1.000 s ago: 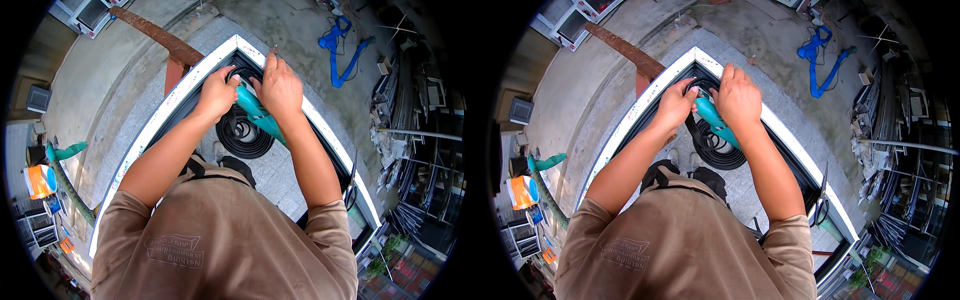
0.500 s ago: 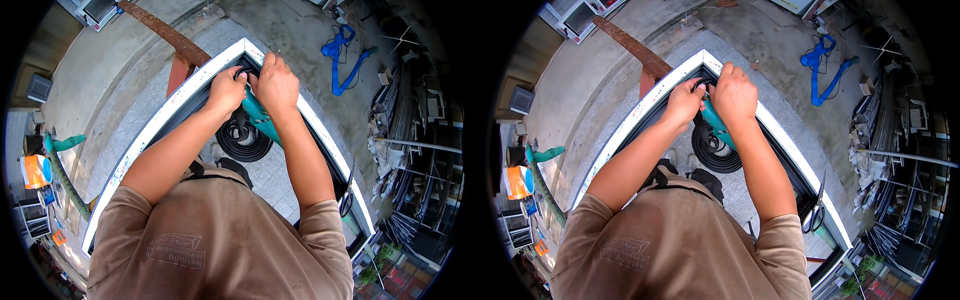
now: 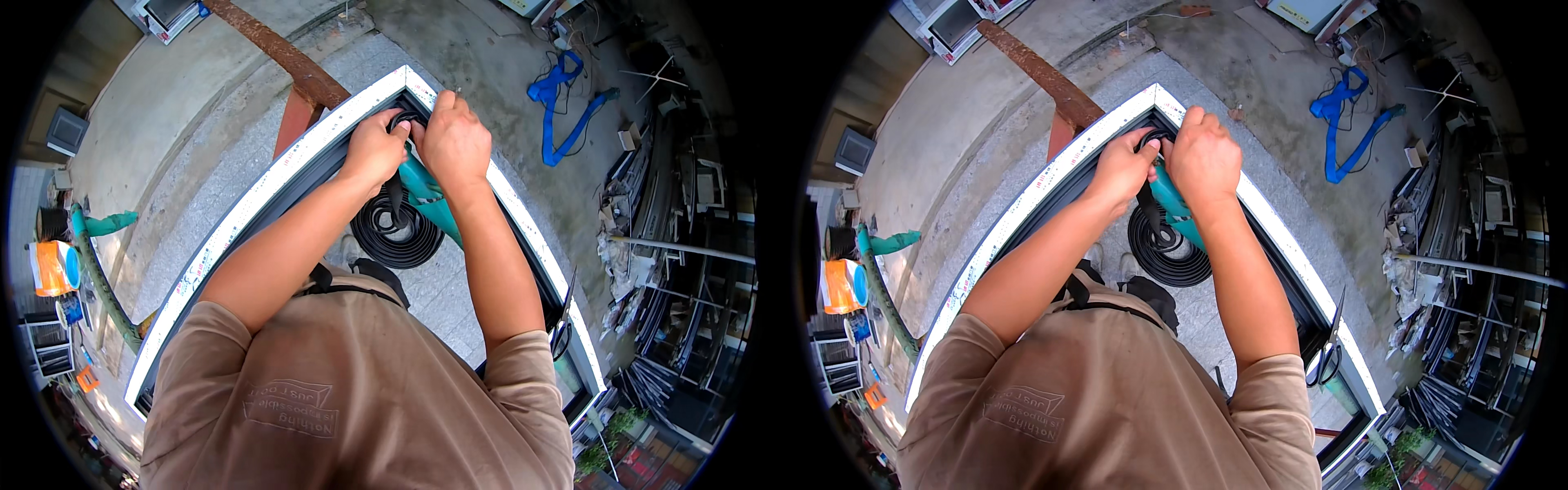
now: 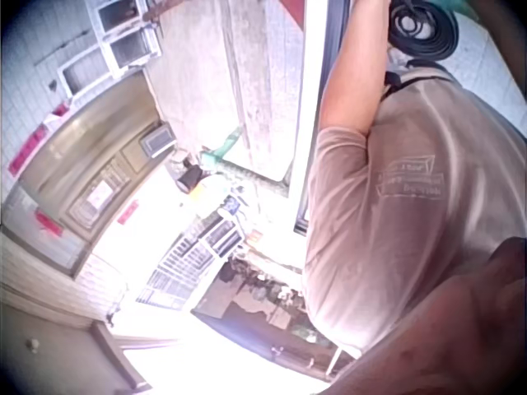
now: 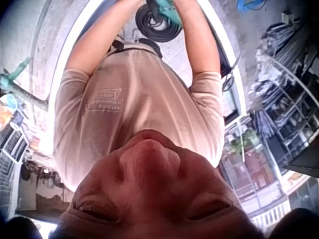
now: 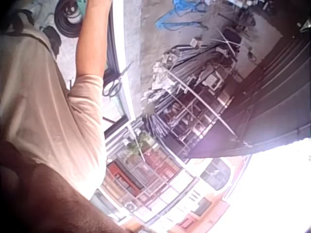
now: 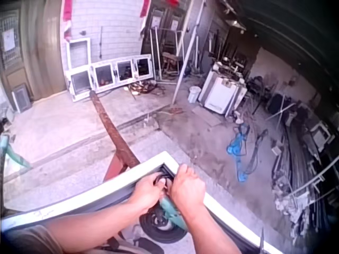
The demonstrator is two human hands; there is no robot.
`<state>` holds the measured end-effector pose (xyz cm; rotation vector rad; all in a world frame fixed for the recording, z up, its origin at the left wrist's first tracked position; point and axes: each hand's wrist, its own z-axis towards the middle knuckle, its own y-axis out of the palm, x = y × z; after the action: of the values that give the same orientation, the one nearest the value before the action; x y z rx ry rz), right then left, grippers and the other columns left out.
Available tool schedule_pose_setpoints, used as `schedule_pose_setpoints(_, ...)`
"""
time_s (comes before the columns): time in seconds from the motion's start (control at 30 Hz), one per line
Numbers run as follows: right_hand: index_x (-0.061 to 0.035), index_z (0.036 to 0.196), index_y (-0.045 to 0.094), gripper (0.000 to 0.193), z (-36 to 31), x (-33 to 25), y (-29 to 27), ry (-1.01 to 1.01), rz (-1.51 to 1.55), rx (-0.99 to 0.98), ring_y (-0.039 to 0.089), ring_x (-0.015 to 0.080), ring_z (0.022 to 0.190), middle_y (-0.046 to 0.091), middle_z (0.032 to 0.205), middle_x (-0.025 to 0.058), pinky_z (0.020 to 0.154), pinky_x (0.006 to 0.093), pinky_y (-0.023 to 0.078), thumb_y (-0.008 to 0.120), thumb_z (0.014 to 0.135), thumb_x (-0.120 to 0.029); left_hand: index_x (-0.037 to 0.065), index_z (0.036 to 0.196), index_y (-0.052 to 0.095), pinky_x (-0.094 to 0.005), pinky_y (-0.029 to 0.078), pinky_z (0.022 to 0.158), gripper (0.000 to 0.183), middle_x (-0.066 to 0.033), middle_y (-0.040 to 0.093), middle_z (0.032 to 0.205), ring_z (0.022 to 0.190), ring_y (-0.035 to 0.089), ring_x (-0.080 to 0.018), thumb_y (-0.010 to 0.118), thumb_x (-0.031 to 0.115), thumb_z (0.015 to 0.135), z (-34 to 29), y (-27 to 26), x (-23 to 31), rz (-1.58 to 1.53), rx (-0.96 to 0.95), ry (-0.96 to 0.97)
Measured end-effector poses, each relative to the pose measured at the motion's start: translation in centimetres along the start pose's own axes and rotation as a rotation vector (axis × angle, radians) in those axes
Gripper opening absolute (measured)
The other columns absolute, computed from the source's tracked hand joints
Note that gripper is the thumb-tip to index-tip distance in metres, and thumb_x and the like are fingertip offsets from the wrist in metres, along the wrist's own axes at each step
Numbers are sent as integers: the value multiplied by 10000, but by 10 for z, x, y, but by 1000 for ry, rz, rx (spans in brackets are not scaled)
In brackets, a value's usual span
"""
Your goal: The person installs a rubber seal into a metal window frame by pressing the strip into the frame groove with their hands and cutting the seal using scissors.
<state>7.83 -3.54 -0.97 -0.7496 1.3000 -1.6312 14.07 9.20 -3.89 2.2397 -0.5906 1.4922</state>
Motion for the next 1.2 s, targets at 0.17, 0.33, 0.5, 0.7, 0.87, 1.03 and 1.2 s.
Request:
schedule_pose_setpoints(0.17, -48, 1118, 638, 515, -2, -3, -6, -5, 14, -12, 820, 359, 963, 767, 1079, 164, 786, 456, 678, 952, 874, -376, -52, 1637, 481, -310, 599, 870, 605, -112, 743, 1161, 921, 738, -153, 731, 51, 1095, -20, -18, -25, 111, 6, 108)
schedule_pose_setpoints(0.33, -41, 1121, 647, 514, -4, 0, -4, -6, 14, 0, 820, 357, 959, 767, 1080, 167, 782, 450, 679, 962, 863, -354, -7, 1520, 548, -353, 612, 836, 573, -128, 762, 1140, 922, 767, -206, 821, 113, 1031, -65, -37, -45, 394, 93, 271)
schedule_pose_setpoints(0.5, -40, 1119, 648, 522, -3, -1, -3, -25, 8, 22, 817, 344, 938, 766, 1068, 164, 768, 440, 678, 963, 861, -366, -3, 1456, 600, -511, 594, 841, 483, -209, 799, 1086, 926, 786, -409, 786, 208, 1064, -92, -46, -59, 493, 121, 301)
schedule_pose_setpoints(0.7, -42, 1106, 645, 543, -3, -1, -3, -14, -3, 19, 820, 334, 920, 769, 1050, 156, 750, 429, 675, 954, 874, -423, -58, 1305, 709, -595, 577, 932, 393, -337, 779, 1068, 1028, 736, -565, 587, 293, 1176, -79, -33, -33, 660, 150, 317)
schedule_pose_setpoints(0.87, -28, 1083, 634, 574, -3, 0, -3, -37, 27, 31, 824, 354, 923, 774, 1053, 172, 755, 451, 677, 940, 895, -475, -63, 1266, 715, -642, 550, 956, 464, -366, 766, 1077, 1070, 718, -586, 532, 355, 1184, -51, -41, -19, 766, 157, 303)
schedule_pose_setpoints(1.03, -30, 1064, 636, 603, -4, 2, 0, -63, 16, 72, 821, 340, 887, 772, 1001, 164, 721, 435, 673, 926, 896, -531, -56, 1165, 705, -653, 528, 947, 472, -371, 753, 1051, 1067, 702, -592, 506, 372, 1188, -42, -45, 4, 819, 8, 212)
schedule_pose_setpoints(1.2, -28, 1062, 640, 614, -3, 1, 0, -62, 4, 99, 820, 334, 868, 768, 967, 157, 703, 430, 671, 927, 891, -543, -54, 1139, 693, -623, 517, 903, 459, -347, 729, 994, 1006, 692, -573, 518, 367, 1189, -44, -44, 1, 760, 50, 209)
